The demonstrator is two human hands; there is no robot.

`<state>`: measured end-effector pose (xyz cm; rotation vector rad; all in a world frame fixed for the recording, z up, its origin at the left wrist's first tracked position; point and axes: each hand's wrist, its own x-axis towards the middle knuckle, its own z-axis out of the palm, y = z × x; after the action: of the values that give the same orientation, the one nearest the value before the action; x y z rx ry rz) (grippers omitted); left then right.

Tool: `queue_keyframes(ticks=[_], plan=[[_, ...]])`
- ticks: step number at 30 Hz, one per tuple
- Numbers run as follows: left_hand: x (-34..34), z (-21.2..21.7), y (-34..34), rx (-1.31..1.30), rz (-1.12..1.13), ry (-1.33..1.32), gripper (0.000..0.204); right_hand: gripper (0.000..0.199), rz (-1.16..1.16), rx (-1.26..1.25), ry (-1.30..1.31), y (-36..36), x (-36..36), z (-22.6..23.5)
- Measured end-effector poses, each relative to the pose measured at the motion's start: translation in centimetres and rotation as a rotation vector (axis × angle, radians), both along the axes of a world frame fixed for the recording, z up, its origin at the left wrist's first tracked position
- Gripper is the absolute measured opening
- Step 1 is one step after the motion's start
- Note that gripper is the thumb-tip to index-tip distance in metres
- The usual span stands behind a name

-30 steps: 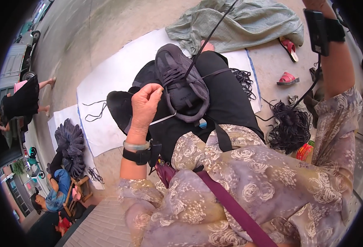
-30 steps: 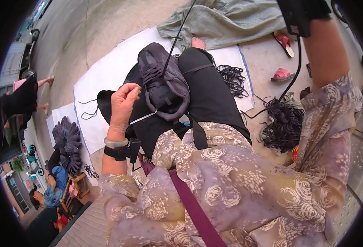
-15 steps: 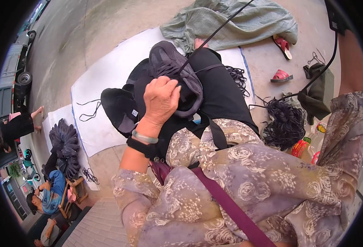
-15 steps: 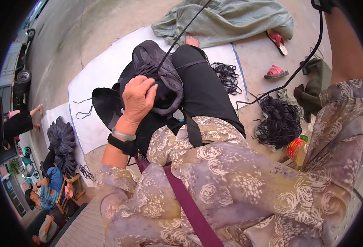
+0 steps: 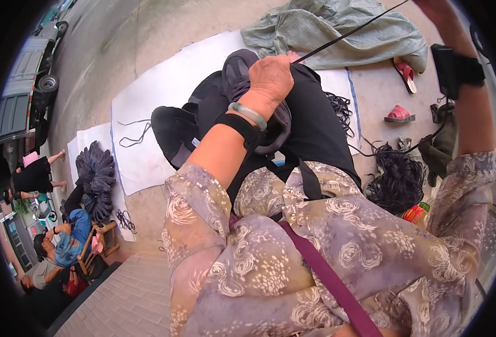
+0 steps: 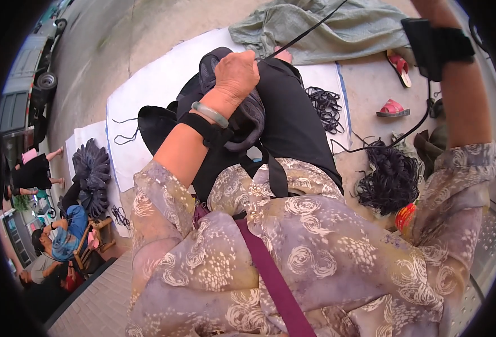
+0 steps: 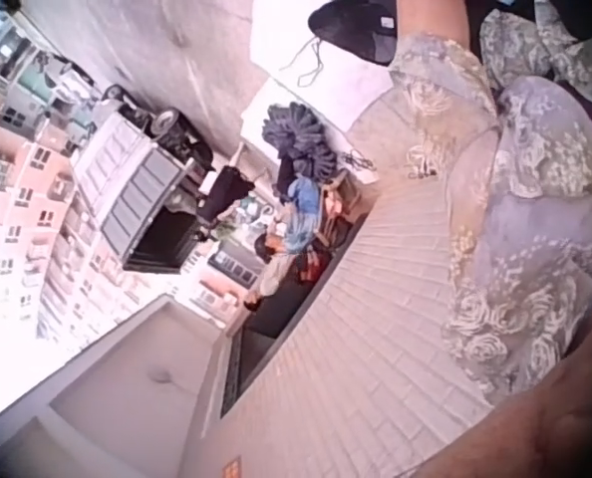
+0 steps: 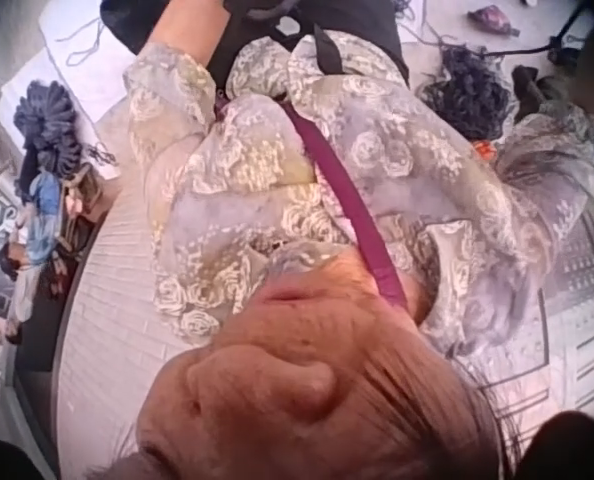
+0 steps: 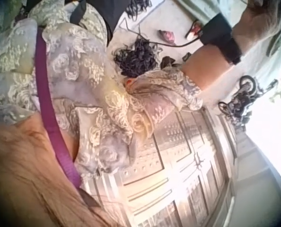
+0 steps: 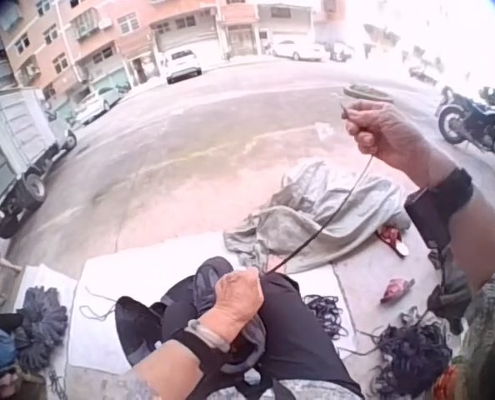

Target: Insert and thread a shoelace through the eyelets of a black athletic shoe.

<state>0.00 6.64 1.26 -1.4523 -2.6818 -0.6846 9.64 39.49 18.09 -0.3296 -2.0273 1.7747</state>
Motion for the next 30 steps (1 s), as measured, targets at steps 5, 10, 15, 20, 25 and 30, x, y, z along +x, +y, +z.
queue_keyframes(ticks=[5, 10, 15, 20, 25, 30], plan=[[0.0, 1.7, -5.1, 0.274, -0.087, -0.002, 0.010, 0.010, 0.340, -0.112, -0.186, -16.5, -1.8, -8.9], [0.5, 1.1, -12.1, 0.237, -0.022, 0.052, 0.011, 0.009, 0.270, 0.448, 0.124, -25.7, -1.0, -16.8], [1.6, -0.3, -12.4, 0.095, -0.073, 0.076, 0.025, 0.010, 0.195, 0.957, 0.074, -28.9, -0.1, -18.2], [1.4, -1.7, -11.7, 0.082, -0.073, 0.095, 0.023, 0.012, 0.200, 1.357, -0.058, -28.2, 0.0, -18.7], [1.3, -2.9, -11.0, 0.116, -0.028, 0.039, 0.020, 0.017, 0.136, 1.382, -0.198, -28.6, -0.8, -19.4], [1.4, -2.1, -11.3, 0.126, 0.040, 0.057, 0.016, 0.016, 0.121, 1.081, -0.114, -28.9, -2.2, -20.5]])
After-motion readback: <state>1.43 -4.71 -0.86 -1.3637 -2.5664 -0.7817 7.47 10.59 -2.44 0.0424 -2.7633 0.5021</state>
